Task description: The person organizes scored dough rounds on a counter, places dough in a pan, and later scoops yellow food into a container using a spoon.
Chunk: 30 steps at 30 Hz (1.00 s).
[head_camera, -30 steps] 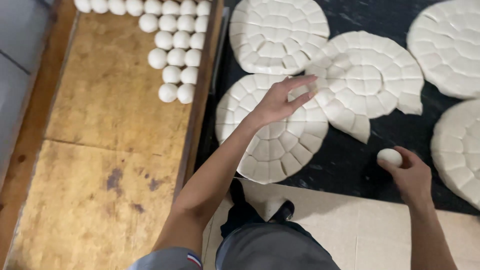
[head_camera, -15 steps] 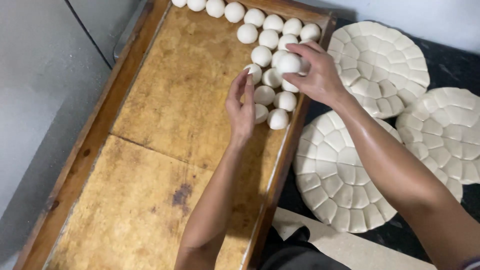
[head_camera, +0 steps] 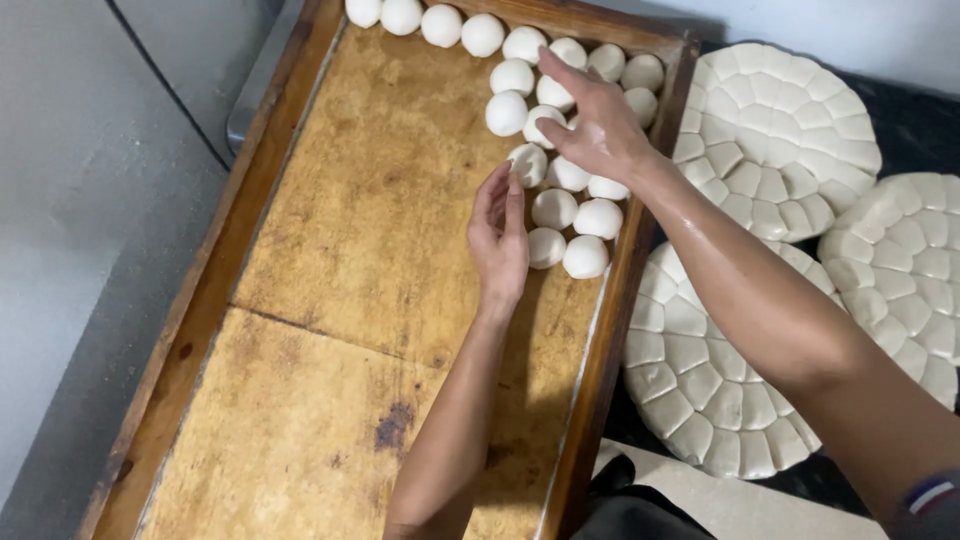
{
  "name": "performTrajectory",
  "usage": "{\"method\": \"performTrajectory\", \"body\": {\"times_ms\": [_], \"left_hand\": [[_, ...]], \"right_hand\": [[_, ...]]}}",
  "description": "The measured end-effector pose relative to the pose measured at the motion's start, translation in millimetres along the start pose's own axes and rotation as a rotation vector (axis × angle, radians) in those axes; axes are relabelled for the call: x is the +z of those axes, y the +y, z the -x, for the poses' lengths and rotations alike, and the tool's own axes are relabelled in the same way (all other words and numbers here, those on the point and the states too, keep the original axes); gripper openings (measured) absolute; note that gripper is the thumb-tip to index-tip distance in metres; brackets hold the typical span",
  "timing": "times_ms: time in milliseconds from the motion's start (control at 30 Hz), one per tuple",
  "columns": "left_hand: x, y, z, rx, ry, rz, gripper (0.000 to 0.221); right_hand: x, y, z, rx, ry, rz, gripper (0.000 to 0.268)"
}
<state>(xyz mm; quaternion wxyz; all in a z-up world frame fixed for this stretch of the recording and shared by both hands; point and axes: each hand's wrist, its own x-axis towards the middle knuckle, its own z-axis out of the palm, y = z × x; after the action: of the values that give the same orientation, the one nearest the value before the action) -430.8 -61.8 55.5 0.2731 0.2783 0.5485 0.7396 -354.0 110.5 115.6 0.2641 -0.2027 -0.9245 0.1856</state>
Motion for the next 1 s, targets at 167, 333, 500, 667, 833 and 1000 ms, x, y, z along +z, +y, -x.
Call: {"method": "performTrajectory", "body": {"times_ms": [167,333,500,667,833,1000], "left_hand": [[59.9,22.4,15.6,0.082,-0.125,-0.049,0.039],[155.6,29.3,54.8,0.115,-0.497,-0.096,0.038],[249.9,-35.3,134.3,0.169,-0.844,-0.150,0.040],[307.3,-76.9,225.0,0.163,-1.075,-0.327,0.043],[344.7,-139.4,278.4,0.401,-0.951,-0.413,0.042],[379.3,-93.3,309.2,0.255,-0.931,-0.395,0.041]], "right_hand": [[-76.6,27.2,99.8,0.231,0.218,-0.091,0.066],[-167.6,63.4,268.8,0.661,0.536,-0.057,0.041],[-195.1,119.1,473.1,0.944,0.796,0.090,0.022],[-160.9,148.4,561.5,1.163,0.715,0.207,0.026],[-106.8,165.4,542.9,0.877,0.628,0.303,0.045],[-149.0,115.1,569.1,1.019,0.739,-0.136,0.042]]}}
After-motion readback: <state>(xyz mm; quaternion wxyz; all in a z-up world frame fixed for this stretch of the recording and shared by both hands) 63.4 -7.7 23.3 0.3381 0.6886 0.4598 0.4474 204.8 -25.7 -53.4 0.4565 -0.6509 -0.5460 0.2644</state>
